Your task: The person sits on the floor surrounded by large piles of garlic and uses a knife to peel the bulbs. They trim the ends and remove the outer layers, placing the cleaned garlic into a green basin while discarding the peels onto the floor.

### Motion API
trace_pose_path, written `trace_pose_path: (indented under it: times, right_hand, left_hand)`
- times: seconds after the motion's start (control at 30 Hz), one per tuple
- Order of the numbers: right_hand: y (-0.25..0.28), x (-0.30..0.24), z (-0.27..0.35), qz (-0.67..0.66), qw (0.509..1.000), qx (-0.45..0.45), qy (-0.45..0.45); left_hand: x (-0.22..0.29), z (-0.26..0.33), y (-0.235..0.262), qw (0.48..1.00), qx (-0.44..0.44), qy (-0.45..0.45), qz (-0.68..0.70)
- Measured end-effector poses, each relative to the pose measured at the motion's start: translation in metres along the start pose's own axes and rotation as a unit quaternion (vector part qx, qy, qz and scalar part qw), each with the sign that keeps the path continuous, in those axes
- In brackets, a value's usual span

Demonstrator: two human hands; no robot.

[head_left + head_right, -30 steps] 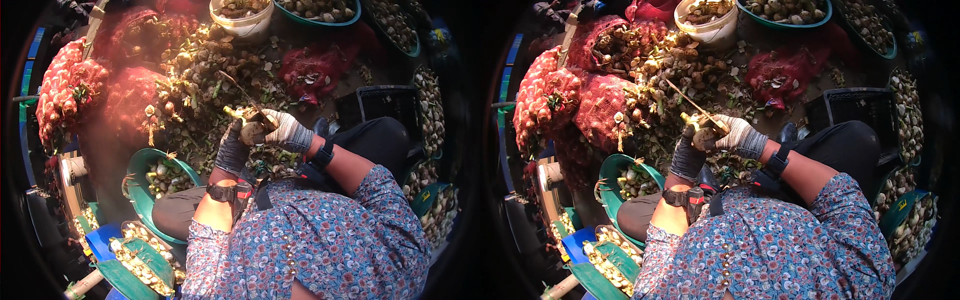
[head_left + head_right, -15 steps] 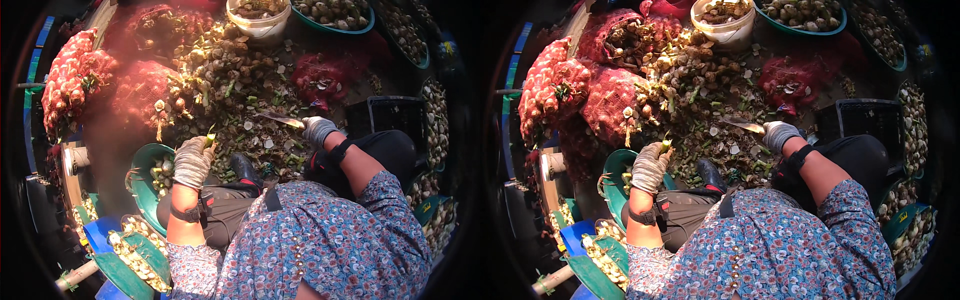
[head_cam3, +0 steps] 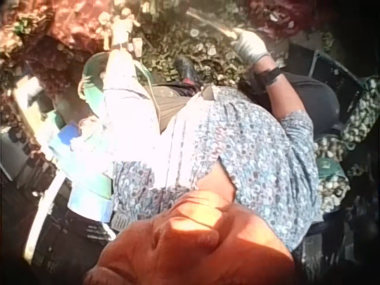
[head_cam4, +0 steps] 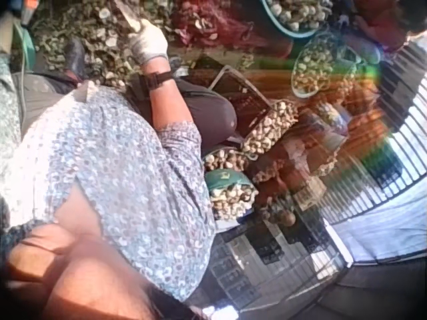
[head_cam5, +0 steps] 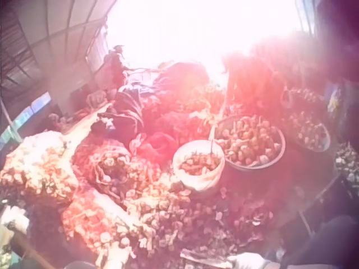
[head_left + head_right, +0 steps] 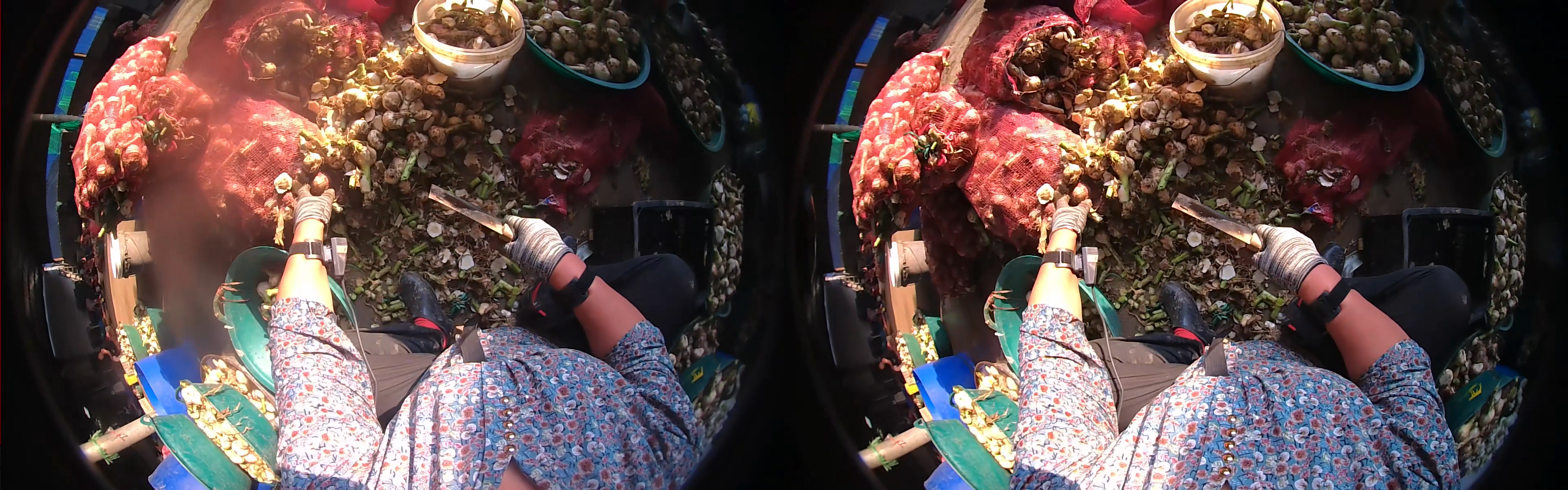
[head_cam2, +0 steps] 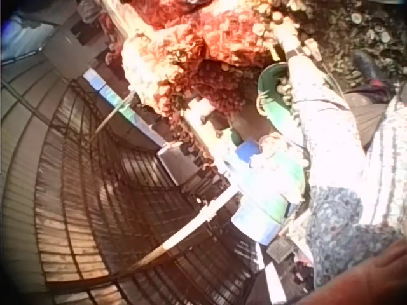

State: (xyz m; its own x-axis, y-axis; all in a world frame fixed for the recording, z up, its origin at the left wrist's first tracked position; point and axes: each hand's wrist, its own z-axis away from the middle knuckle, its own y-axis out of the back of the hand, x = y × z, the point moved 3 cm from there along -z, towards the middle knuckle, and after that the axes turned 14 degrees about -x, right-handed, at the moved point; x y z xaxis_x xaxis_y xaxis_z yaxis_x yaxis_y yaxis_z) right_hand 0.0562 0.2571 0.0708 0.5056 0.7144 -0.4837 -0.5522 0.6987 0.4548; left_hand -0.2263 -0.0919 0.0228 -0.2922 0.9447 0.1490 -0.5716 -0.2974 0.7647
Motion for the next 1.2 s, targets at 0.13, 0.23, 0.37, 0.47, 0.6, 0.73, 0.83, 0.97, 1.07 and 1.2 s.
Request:
trace_pose_path:
  times: [0.13,0.23,0.37,0.47,0.6,0.73,0.83,0.97,1.07,1.2]
  right_hand:
    - [0.008,0.005,-0.006,-0.019,1.0,0.024,0.001]
    - [0.008,0.003,-0.018,-0.039,0.999,0.027,0.021]
    - [0.017,-0.012,-0.02,-0.05,0.998,0.01,0.021]
    - [0.022,-0.009,-0.021,-0.062,0.998,0.003,0.003]
    - [0.015,0.01,-0.032,-0.101,0.993,0.049,0.049]
    - [0.013,0.015,-0.035,-0.118,0.989,0.06,0.062]
    - [0.007,0.005,-0.036,-0.092,0.994,0.029,0.054]
    - [0.009,-0.001,-0.017,-0.174,0.981,0.05,0.064]
    - [0.015,-0.013,0.004,-0.255,0.954,0.088,0.132]
    - [0.033,0.005,0.032,-0.479,0.835,0.105,0.248]
  left_hand:
    - [0.063,0.033,-0.031,0.955,0.23,-0.17,-0.081]
    - [0.109,0.043,-0.064,0.911,0.146,-0.322,-0.213]
    - [0.139,0.014,-0.11,0.886,0.019,-0.225,-0.405]
    - [0.147,-0.002,-0.12,0.864,0.017,-0.181,-0.469]
    - [0.121,0.0,-0.113,0.864,0.029,-0.256,-0.432]
    - [0.07,0.002,-0.11,0.949,0.058,-0.241,-0.194]
    - [0.014,-0.003,-0.114,0.901,0.057,-0.242,0.356]
    - [0.063,0.085,-0.089,0.671,-0.128,-0.072,0.727]
    - [0.068,0.086,-0.1,0.571,-0.269,-0.115,0.767]
    - [0.165,0.103,-0.076,0.577,-0.304,-0.108,0.75]
